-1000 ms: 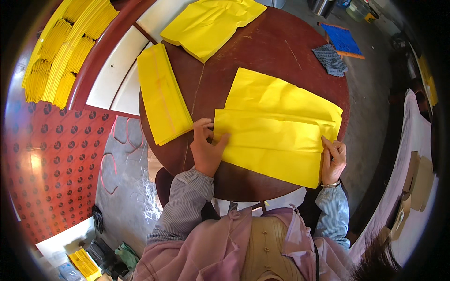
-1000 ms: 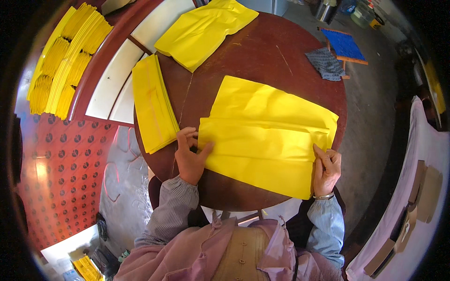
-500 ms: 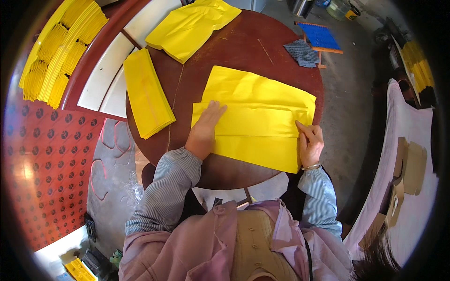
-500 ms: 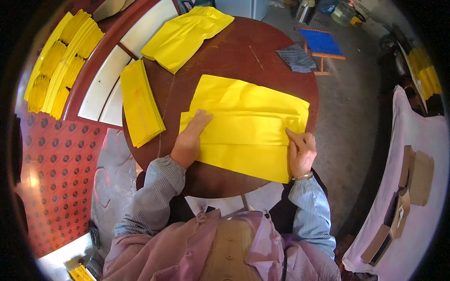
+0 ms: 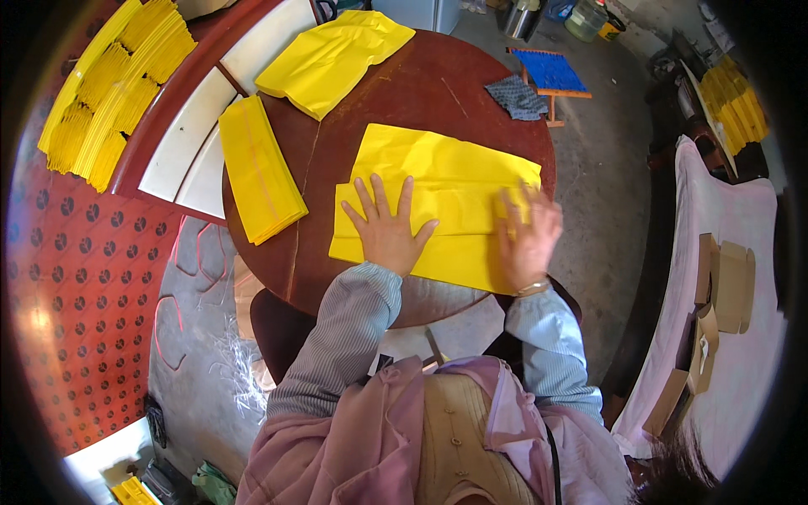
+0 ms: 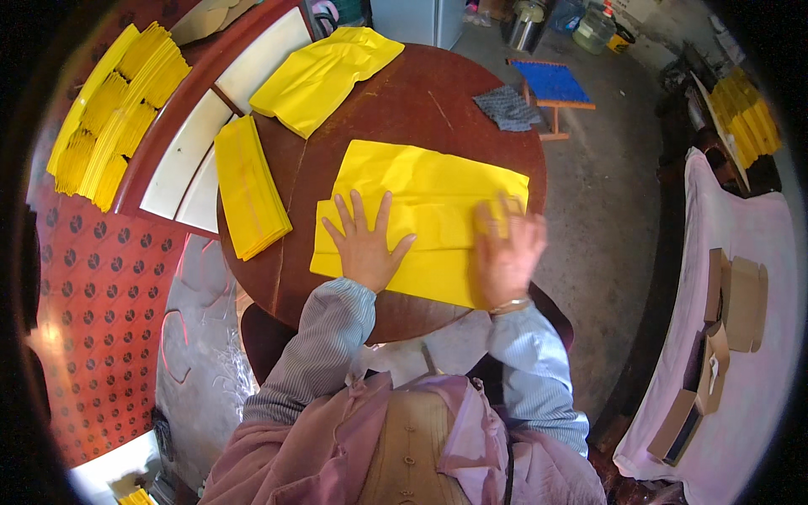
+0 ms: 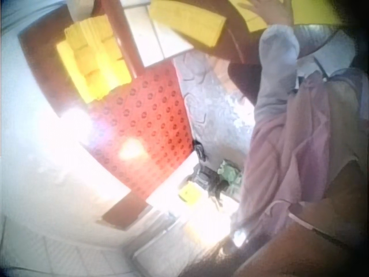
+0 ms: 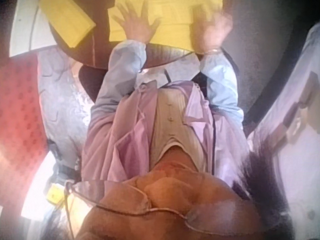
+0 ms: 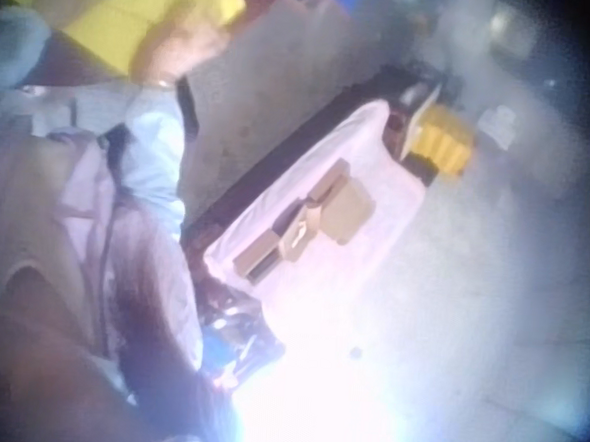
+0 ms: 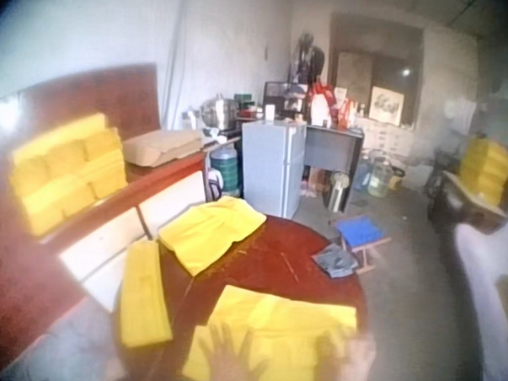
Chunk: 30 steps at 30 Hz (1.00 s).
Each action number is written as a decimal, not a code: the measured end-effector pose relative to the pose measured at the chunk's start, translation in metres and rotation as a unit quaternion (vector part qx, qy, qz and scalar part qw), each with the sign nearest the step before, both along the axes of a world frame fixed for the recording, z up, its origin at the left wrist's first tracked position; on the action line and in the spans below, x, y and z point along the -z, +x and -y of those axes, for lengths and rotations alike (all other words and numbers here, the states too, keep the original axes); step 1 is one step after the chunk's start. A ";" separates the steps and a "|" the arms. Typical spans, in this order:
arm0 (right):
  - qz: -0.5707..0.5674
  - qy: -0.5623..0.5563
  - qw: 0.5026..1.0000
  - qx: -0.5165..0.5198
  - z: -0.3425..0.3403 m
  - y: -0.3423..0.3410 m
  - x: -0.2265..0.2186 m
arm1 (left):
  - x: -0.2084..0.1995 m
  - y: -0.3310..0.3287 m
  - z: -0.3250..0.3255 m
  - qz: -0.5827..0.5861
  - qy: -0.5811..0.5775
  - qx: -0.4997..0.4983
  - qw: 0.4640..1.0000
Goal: The person folds yellow fabric pieces on a round table, aligning edges and pressing creases by hand. The folded pieces are stacked on the table as the task proceeds.
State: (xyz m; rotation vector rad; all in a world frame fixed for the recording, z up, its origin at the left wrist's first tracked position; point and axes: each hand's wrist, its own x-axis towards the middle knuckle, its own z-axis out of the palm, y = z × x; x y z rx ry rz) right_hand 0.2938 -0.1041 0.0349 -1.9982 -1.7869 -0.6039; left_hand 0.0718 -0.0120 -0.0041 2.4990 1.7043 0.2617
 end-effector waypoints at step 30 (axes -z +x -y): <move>-0.225 -0.047 0.963 -0.142 -0.045 -0.029 0.030 | 0.013 -0.041 -0.049 0.322 0.068 0.140 0.934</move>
